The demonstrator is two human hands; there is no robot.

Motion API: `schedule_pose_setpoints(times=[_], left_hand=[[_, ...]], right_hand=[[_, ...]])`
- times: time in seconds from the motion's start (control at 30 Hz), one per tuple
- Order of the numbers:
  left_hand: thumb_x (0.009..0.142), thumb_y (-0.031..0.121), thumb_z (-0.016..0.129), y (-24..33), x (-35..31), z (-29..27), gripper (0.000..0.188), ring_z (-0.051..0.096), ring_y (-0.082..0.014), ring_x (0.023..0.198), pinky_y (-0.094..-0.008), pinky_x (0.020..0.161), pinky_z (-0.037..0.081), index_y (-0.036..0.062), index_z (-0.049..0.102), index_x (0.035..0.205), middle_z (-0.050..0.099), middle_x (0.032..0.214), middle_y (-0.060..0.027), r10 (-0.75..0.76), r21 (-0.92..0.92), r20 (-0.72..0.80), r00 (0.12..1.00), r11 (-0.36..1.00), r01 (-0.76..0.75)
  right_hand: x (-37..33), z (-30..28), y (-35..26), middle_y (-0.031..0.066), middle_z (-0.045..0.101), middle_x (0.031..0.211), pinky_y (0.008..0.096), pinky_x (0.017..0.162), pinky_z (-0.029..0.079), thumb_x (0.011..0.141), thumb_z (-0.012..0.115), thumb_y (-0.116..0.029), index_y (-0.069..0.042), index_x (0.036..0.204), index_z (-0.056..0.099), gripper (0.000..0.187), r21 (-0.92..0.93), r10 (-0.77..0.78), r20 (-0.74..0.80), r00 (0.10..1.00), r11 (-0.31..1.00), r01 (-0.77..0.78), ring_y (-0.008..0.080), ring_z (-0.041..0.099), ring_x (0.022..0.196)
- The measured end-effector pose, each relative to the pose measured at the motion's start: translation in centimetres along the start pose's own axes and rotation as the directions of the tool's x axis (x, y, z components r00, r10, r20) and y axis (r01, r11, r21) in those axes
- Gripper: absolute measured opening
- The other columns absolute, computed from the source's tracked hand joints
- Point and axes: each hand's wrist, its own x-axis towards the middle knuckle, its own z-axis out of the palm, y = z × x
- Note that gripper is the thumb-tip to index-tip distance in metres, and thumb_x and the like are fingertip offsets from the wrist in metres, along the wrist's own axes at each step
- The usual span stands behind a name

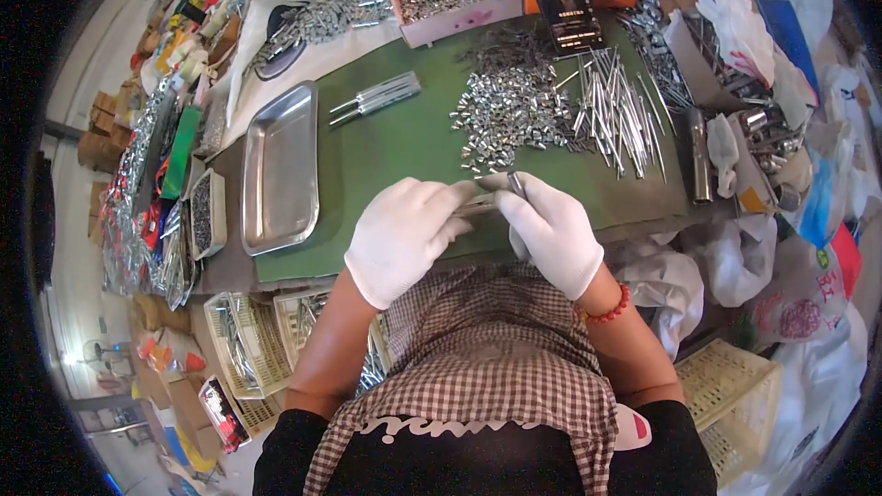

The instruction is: Manually assembling and sorting small metal industrial components at a workbench.

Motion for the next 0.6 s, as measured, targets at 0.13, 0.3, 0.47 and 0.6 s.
schedule_pose_setpoints(times=[0.13, 0.3, 0.47, 0.6], left_hand=[[0.082, 0.021, 0.069, -0.3, -0.7, 0.4, 0.037, 0.060, -0.0279, 0.081, -0.0378, 0.073, 0.050, 0.0072, 0.063, 0.116, 0.065, 0.086, -0.0088, -0.006, -0.014, -0.049, 0.999, 1.000, 0.005], [0.082, 0.017, 0.068, -0.6, -0.7, 0.8, 0.036, 0.061, -0.0267, 0.076, -0.0358, 0.070, 0.050, 0.0108, 0.065, 0.117, 0.062, 0.080, -0.0069, -0.004, -0.012, -0.012, 1.000, 1.000, 0.004], [0.081, 0.013, 0.066, -0.2, -0.4, 1.0, 0.033, 0.062, -0.0260, 0.070, -0.0363, 0.064, 0.051, 0.0180, 0.068, 0.113, 0.061, 0.076, -0.0060, -0.082, -0.110, 0.031, 0.996, 0.990, 0.085], [0.081, 0.013, 0.067, 0.2, -0.4, 1.7, 0.028, 0.062, -0.0267, 0.068, -0.0361, 0.063, 0.051, 0.0190, 0.070, 0.109, 0.060, 0.077, -0.0062, -0.173, -0.201, -0.045, 0.984, 0.966, 0.161]], right_hand=[[0.1, -0.2, 1.1, 0.0051, 0.061, 0.073, 0.0263, 0.059, 0.046, 0.097, 0.057, -0.020, 0.001, 0.115, 0.064, 0.028, -0.160, -0.094, -0.030, 0.995, 0.983, 0.088, 0.0105, 0.056, 0.062], [0.5, -0.6, 1.5, 0.0141, 0.064, 0.080, 0.0327, 0.068, 0.050, 0.092, 0.064, -0.020, 0.001, 0.103, 0.065, 0.024, -0.396, -0.187, -0.046, 0.981, 0.905, 0.154, 0.0218, 0.062, 0.070], [0.8, -0.7, 1.6, 0.0058, 0.063, 0.073, 0.0266, 0.063, 0.047, 0.091, 0.063, -0.012, 0.003, 0.096, 0.065, 0.016, -0.448, -0.236, -0.081, 0.968, 0.876, 0.176, 0.0099, 0.056, 0.066], [0.8, -0.7, 1.6, 0.0106, 0.064, 0.077, 0.0300, 0.066, 0.049, 0.090, 0.065, -0.014, 0.001, 0.096, 0.065, 0.016, -0.463, -0.280, -0.093, 0.955, 0.861, 0.208, 0.0183, 0.060, 0.069]])
